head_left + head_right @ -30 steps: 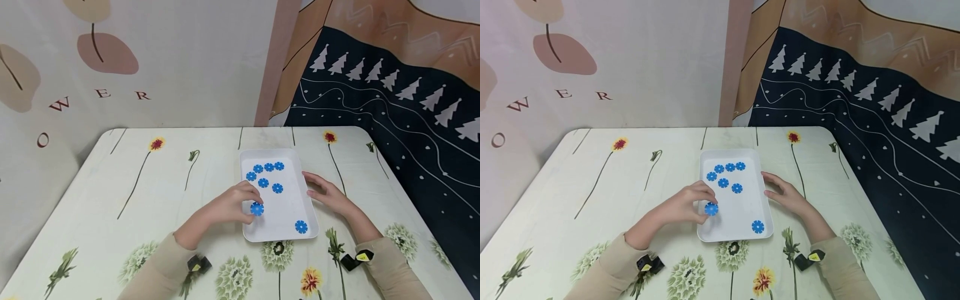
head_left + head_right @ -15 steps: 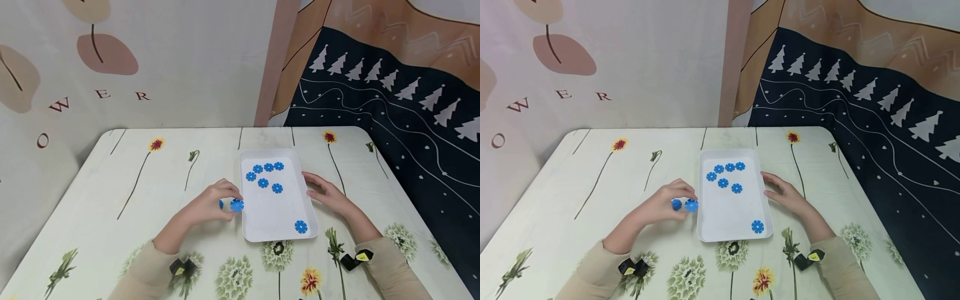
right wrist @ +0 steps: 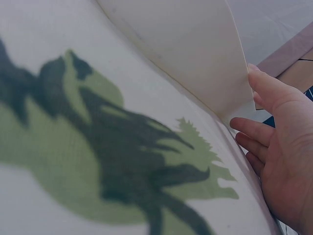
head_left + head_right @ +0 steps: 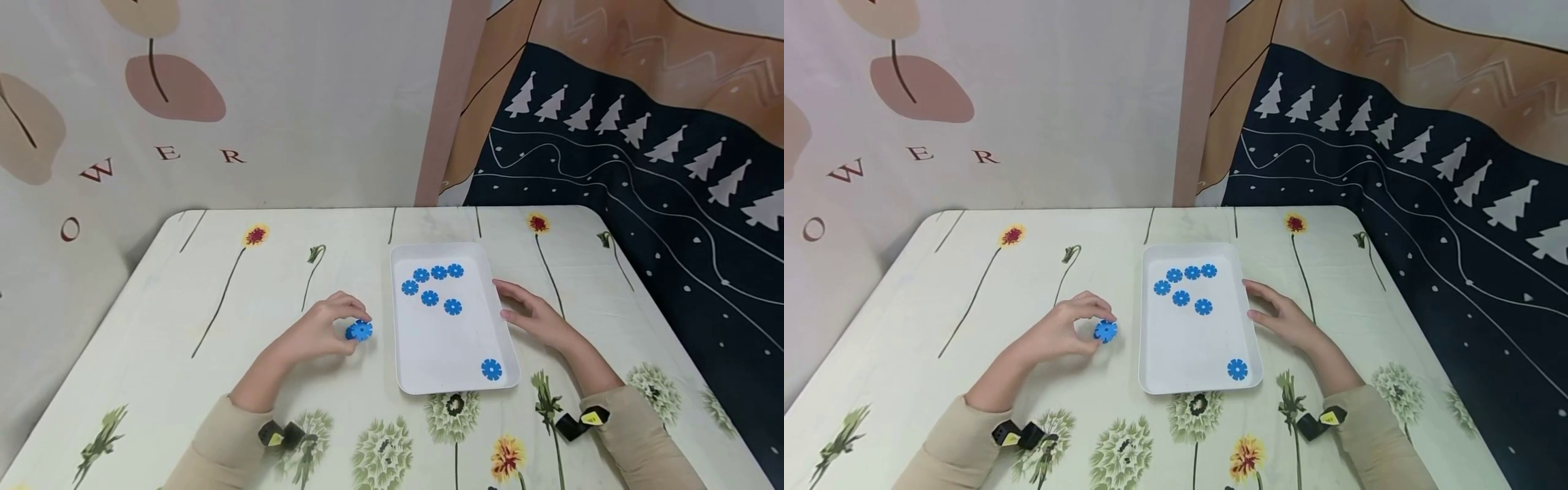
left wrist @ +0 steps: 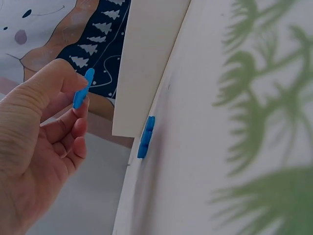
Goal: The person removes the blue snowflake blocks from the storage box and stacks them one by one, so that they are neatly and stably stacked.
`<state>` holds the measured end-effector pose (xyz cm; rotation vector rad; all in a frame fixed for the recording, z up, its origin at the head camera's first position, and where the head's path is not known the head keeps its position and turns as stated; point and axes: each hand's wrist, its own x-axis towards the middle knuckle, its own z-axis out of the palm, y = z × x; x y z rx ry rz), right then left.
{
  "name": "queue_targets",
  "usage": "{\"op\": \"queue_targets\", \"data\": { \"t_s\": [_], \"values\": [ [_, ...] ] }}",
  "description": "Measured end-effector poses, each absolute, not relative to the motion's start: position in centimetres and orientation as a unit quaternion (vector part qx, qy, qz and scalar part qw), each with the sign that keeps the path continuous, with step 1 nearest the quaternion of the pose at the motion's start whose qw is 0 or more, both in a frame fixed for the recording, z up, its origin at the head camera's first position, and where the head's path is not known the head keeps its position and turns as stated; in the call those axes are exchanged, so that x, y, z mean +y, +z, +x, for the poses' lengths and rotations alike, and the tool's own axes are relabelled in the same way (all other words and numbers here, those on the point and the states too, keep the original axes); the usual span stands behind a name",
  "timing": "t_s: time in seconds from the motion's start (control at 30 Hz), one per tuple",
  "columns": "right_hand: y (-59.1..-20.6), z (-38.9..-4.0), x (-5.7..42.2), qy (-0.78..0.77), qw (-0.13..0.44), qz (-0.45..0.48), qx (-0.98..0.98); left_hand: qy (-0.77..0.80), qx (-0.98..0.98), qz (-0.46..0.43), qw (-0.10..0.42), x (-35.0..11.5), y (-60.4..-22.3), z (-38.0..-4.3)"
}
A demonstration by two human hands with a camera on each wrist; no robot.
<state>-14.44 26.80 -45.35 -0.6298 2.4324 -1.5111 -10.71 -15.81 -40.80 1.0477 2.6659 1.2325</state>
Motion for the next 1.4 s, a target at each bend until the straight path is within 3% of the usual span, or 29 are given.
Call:
{"op": "queue_targets", "data": {
  "t_s": [1.0,1.4],
  "values": [
    [-45.7,-14.5,26.8,-0.508,0.104,-0.214,0.828,0.403,0.860,0.302,0.078,-17.8,-43.9,-11.8],
    [-45.5,-14.5,26.9,-0.513,0.107,-0.211,0.825,0.389,0.862,0.316,0.075,-17.9,-44.3,-12.0]
  ]
}}
